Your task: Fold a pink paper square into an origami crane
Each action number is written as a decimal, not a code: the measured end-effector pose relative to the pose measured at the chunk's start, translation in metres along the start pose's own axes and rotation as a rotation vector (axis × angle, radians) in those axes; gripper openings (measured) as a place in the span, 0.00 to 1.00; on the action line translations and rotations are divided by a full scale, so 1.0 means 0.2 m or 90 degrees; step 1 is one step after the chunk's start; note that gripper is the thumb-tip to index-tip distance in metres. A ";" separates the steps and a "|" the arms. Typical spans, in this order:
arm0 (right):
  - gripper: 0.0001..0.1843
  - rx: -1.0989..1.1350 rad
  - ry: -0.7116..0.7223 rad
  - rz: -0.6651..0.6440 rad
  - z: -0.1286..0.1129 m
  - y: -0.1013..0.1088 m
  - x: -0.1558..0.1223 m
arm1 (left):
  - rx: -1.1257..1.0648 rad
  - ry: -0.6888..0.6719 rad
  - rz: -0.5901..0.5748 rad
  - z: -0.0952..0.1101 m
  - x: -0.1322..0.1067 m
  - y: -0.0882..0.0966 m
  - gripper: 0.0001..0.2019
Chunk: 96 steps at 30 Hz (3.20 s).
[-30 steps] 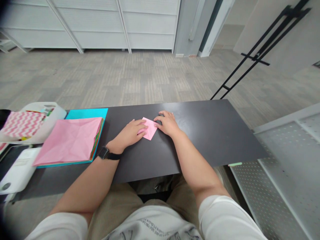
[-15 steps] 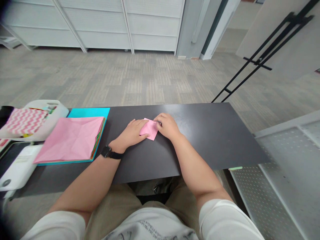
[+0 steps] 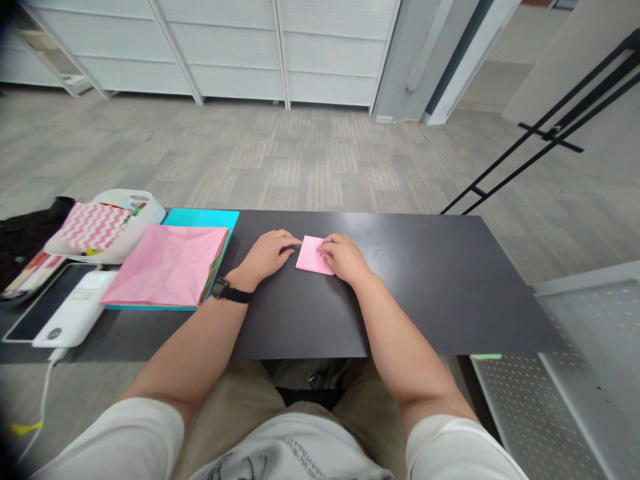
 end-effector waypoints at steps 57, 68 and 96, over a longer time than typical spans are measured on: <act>0.12 -0.005 -0.002 -0.008 -0.04 0.04 -0.03 | -0.073 -0.100 -0.040 0.03 0.00 0.05 0.09; 0.19 -0.027 0.012 -0.071 -0.06 0.06 -0.04 | -0.103 -0.117 -0.069 0.01 -0.01 0.04 0.10; 0.21 -0.028 0.059 -0.088 -0.11 0.08 -0.08 | -0.098 -0.071 -0.047 -0.03 -0.04 0.08 0.10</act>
Point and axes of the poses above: each hand's wrist, its own x-axis towards the middle knuckle, its own y-axis out of the back of the hand, z = x × y, the point moved 1 cm from there along x, towards the middle knuckle, and after that the axes turned 15 degrees about -y, right-handed, at the moved point
